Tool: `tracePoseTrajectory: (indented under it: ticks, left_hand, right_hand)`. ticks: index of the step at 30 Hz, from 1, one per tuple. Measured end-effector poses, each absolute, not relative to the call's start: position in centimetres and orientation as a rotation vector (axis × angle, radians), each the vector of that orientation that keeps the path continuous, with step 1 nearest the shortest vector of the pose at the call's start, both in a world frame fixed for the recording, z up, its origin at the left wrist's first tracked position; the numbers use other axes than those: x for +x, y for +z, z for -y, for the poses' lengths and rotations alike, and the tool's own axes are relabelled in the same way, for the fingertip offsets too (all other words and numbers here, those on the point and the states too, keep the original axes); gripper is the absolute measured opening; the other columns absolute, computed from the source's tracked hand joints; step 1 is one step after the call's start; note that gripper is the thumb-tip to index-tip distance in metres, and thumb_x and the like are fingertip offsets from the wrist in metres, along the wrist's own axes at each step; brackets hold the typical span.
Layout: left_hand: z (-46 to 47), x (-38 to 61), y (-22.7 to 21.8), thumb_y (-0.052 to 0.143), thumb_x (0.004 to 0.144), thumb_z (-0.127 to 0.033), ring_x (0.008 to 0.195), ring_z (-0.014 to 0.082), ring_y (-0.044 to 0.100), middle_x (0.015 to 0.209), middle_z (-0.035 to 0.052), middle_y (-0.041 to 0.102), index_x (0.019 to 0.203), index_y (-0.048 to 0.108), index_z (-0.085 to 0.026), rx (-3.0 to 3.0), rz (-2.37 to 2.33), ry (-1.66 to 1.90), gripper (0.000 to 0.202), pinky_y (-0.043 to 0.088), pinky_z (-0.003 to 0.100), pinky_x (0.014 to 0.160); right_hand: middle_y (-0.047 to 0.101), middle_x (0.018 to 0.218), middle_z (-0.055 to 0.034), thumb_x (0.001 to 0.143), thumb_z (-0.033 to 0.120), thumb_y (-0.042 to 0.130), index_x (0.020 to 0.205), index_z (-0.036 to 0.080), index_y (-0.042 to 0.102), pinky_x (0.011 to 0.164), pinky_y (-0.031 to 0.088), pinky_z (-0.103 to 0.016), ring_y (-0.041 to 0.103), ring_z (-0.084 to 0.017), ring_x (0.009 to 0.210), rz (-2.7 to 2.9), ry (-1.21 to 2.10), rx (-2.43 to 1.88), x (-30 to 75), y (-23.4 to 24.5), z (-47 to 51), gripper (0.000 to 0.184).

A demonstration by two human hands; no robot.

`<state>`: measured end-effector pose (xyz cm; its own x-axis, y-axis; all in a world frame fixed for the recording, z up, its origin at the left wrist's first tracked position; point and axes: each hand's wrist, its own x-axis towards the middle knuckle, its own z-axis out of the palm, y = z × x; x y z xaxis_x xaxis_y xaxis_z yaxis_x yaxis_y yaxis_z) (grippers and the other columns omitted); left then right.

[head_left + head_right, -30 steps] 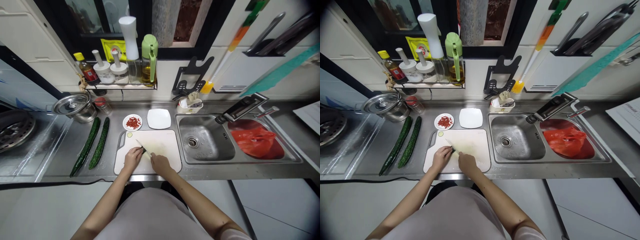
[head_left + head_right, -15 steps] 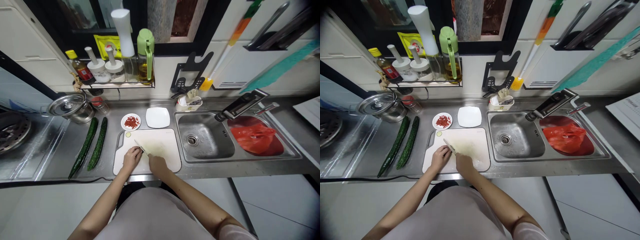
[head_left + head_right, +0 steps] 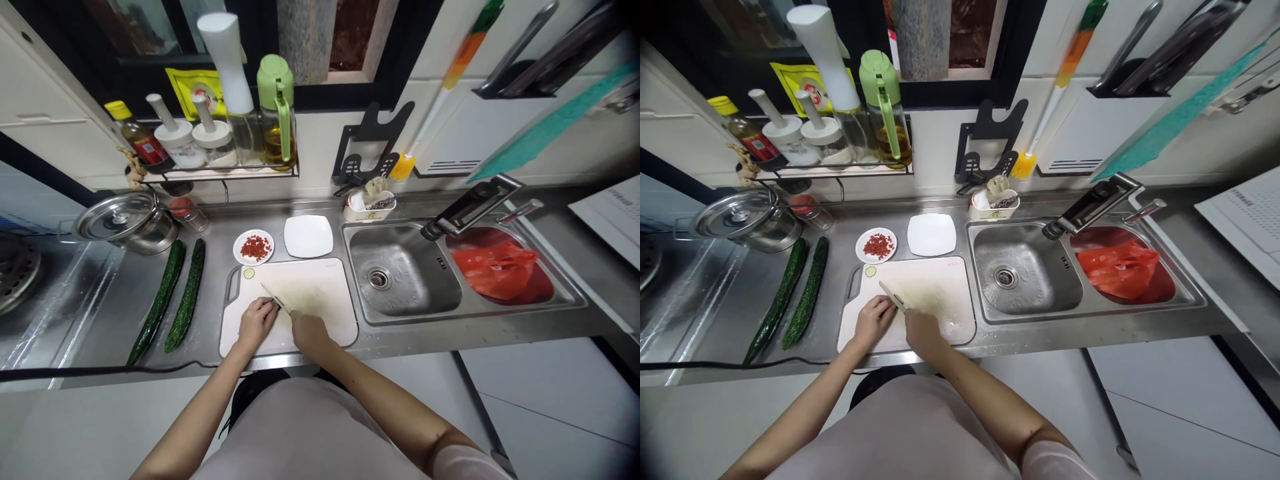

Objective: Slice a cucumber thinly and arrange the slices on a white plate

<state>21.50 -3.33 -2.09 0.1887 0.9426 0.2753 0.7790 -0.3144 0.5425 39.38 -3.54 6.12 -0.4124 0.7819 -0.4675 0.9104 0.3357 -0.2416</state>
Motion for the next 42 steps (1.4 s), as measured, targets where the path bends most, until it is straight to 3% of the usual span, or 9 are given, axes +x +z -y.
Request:
tracePoseTrajectory:
  ticks: [42]
  left_hand:
    - [2.8, 21.2, -2.1, 0.048, 0.092, -0.028, 0.088, 0.016, 0.063, 0.094, 0.0048, 0.066, 0.094, 0.067, -0.023, 2.111, -1.544, 0.862, 0.02, 0.051, 0.029, 0.079]
  right_hand:
    - [0.068, 0.094, -0.0161, 0.086, 0.008, 0.036, 0.107, 0.012, 0.057, 0.073, 0.049, -0.031, 0.067, -0.024, 0.089, -2.349, -0.755, 1.54, 38.7, 6.0, 2.7, 0.03]
